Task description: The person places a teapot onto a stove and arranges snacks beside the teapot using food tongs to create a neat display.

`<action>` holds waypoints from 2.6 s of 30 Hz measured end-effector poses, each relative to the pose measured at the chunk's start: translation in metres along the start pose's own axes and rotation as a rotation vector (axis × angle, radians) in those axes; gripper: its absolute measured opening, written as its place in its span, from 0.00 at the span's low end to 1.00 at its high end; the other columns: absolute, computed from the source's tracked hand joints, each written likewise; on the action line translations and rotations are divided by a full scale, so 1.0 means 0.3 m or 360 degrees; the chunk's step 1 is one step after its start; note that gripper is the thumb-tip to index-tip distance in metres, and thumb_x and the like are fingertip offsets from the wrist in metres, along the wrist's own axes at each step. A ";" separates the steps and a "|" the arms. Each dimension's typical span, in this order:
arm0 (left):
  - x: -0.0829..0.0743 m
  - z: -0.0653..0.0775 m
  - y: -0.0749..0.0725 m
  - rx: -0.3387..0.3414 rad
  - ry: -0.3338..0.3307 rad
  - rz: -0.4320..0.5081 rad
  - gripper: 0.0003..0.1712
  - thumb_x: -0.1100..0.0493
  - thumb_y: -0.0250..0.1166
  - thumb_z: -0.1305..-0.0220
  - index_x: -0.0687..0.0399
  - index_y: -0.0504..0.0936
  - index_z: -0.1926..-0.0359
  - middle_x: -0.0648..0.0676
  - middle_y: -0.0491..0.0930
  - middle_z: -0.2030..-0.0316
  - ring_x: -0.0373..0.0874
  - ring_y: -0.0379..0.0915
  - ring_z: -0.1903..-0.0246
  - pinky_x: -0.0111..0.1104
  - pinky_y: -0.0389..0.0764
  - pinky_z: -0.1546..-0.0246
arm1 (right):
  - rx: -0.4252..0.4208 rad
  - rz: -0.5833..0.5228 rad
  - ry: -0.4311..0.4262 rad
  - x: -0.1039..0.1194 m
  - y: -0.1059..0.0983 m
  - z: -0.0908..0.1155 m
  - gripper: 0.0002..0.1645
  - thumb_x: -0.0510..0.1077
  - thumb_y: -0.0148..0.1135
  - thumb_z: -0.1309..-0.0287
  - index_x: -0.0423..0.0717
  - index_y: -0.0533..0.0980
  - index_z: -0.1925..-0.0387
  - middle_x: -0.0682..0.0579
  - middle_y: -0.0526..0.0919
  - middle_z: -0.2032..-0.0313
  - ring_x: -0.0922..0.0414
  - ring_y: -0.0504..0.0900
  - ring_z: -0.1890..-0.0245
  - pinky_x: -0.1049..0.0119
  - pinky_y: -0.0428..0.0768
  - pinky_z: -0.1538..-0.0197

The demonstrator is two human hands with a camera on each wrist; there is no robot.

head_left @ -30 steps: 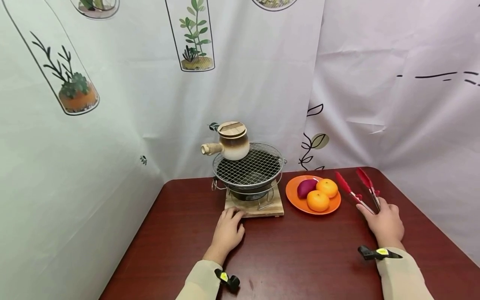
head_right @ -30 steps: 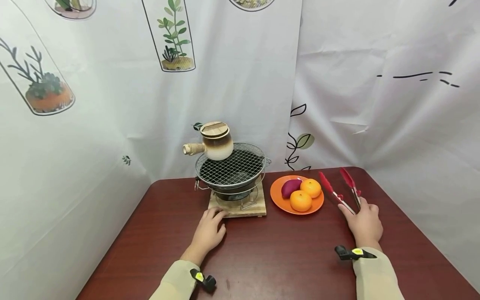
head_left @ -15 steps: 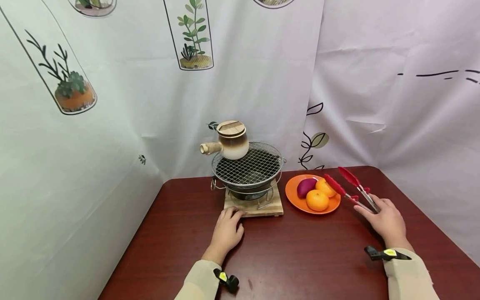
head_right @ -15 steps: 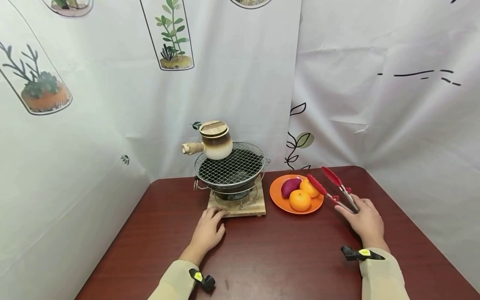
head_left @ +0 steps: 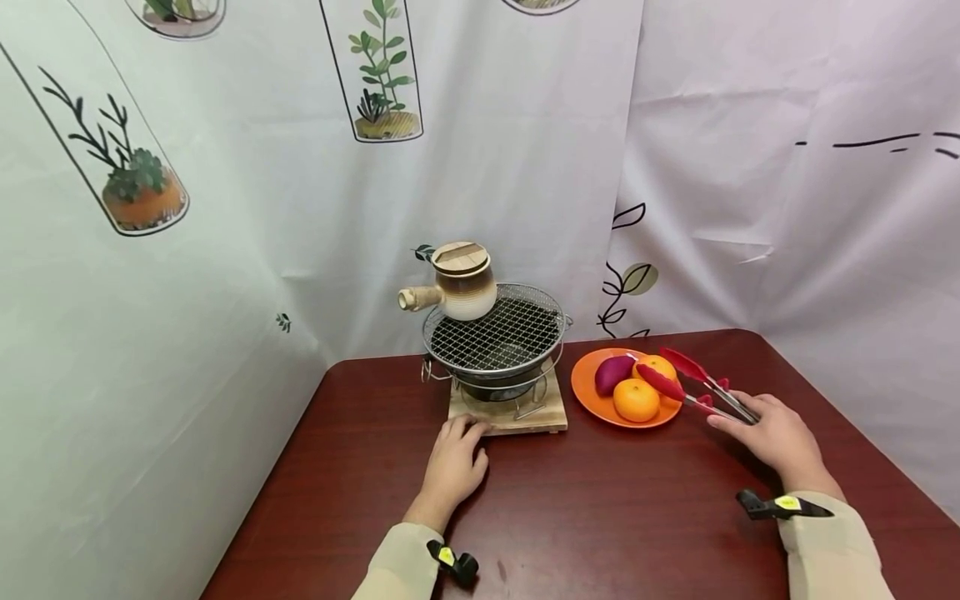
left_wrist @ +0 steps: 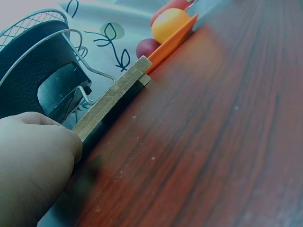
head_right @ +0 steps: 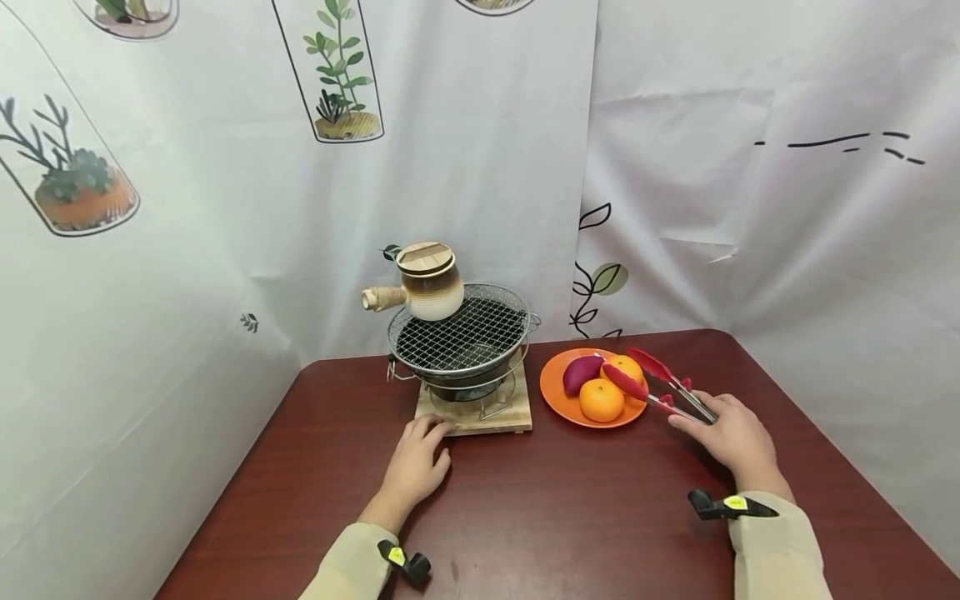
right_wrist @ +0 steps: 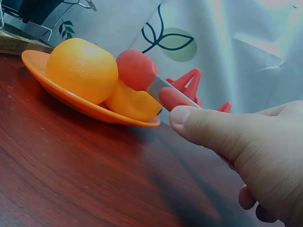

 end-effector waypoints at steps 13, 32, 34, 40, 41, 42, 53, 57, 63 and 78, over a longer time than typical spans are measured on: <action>-0.011 0.002 -0.013 -0.0022 0.0025 0.0010 0.22 0.63 0.68 0.44 0.49 0.84 0.46 0.56 0.76 0.46 0.57 0.71 0.43 0.50 0.73 0.41 | 0.0083 0.0031 -0.0034 -0.010 -0.005 0.001 0.55 0.73 0.64 0.45 0.33 0.70 0.34 0.30 0.75 0.52 0.39 0.74 0.58 0.40 0.77 0.59; -0.008 0.002 -0.006 -0.0024 0.0008 -0.0009 0.21 0.62 0.68 0.43 0.48 0.84 0.46 0.56 0.76 0.46 0.57 0.71 0.43 0.50 0.73 0.41 | 0.0051 0.0050 -0.0069 -0.005 -0.007 0.007 0.54 0.73 0.66 0.47 0.35 0.72 0.35 0.31 0.75 0.52 0.39 0.75 0.58 0.40 0.76 0.59; -0.007 0.002 -0.005 -0.0023 0.0005 -0.0015 0.21 0.62 0.68 0.43 0.48 0.84 0.47 0.56 0.76 0.46 0.57 0.71 0.43 0.50 0.73 0.41 | 0.0043 0.0035 -0.0058 -0.007 -0.009 0.007 0.54 0.74 0.66 0.47 0.35 0.72 0.35 0.31 0.75 0.52 0.39 0.75 0.58 0.40 0.76 0.59; -0.007 0.004 -0.005 -0.0028 0.0007 -0.0004 0.21 0.62 0.68 0.44 0.48 0.84 0.47 0.56 0.76 0.46 0.57 0.71 0.43 0.50 0.73 0.41 | -0.0012 0.0004 -0.0050 0.000 -0.020 0.003 0.55 0.74 0.66 0.48 0.36 0.72 0.35 0.32 0.75 0.51 0.39 0.75 0.58 0.39 0.76 0.58; -0.007 0.004 -0.005 -0.0030 0.0009 0.0000 0.21 0.62 0.68 0.44 0.48 0.84 0.47 0.56 0.76 0.46 0.57 0.71 0.43 0.50 0.73 0.41 | -0.0014 0.0000 -0.0058 0.004 -0.022 0.003 0.54 0.74 0.67 0.48 0.36 0.72 0.35 0.32 0.75 0.51 0.39 0.75 0.58 0.39 0.76 0.59; -0.007 0.003 -0.004 -0.0032 0.0011 0.0003 0.21 0.62 0.68 0.44 0.48 0.84 0.47 0.56 0.76 0.46 0.57 0.71 0.43 0.50 0.73 0.41 | -0.0017 -0.0003 -0.0063 0.008 -0.022 0.002 0.54 0.73 0.67 0.48 0.36 0.72 0.35 0.32 0.75 0.51 0.38 0.75 0.58 0.39 0.76 0.59; -0.004 0.003 0.000 -0.0037 0.0004 0.0013 0.21 0.62 0.68 0.44 0.48 0.84 0.47 0.56 0.76 0.46 0.57 0.71 0.43 0.50 0.73 0.41 | -0.0052 -0.0042 -0.0077 0.046 -0.027 -0.003 0.52 0.72 0.68 0.47 0.38 0.72 0.34 0.35 0.76 0.53 0.42 0.75 0.59 0.45 0.75 0.60; -0.004 0.004 -0.001 -0.0038 0.0002 0.0017 0.21 0.62 0.68 0.44 0.48 0.84 0.47 0.56 0.76 0.46 0.57 0.71 0.43 0.49 0.73 0.41 | -0.0079 -0.0063 -0.0079 0.058 -0.038 0.002 0.52 0.71 0.68 0.46 0.37 0.72 0.34 0.38 0.77 0.56 0.44 0.74 0.61 0.49 0.74 0.63; -0.002 0.002 -0.003 -0.0030 -0.0005 0.0013 0.21 0.61 0.67 0.44 0.48 0.84 0.47 0.56 0.76 0.46 0.56 0.71 0.43 0.49 0.73 0.41 | -0.0075 -0.0037 -0.0097 0.059 -0.038 -0.004 0.51 0.71 0.68 0.47 0.37 0.73 0.35 0.37 0.77 0.56 0.44 0.75 0.61 0.48 0.75 0.62; -0.001 0.003 0.000 -0.0017 -0.0010 0.0023 0.21 0.62 0.67 0.43 0.48 0.84 0.47 0.56 0.76 0.46 0.56 0.70 0.43 0.49 0.73 0.41 | 0.0044 0.0072 -0.0020 0.025 0.012 -0.013 0.58 0.76 0.65 0.48 0.35 0.70 0.33 0.30 0.73 0.48 0.36 0.75 0.55 0.36 0.76 0.57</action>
Point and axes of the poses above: each hand's wrist, its own z-axis away from the middle knuckle, its own y-axis out of the palm, x = y × z, the point moved 8 cm from there along -z, towards the middle knuckle
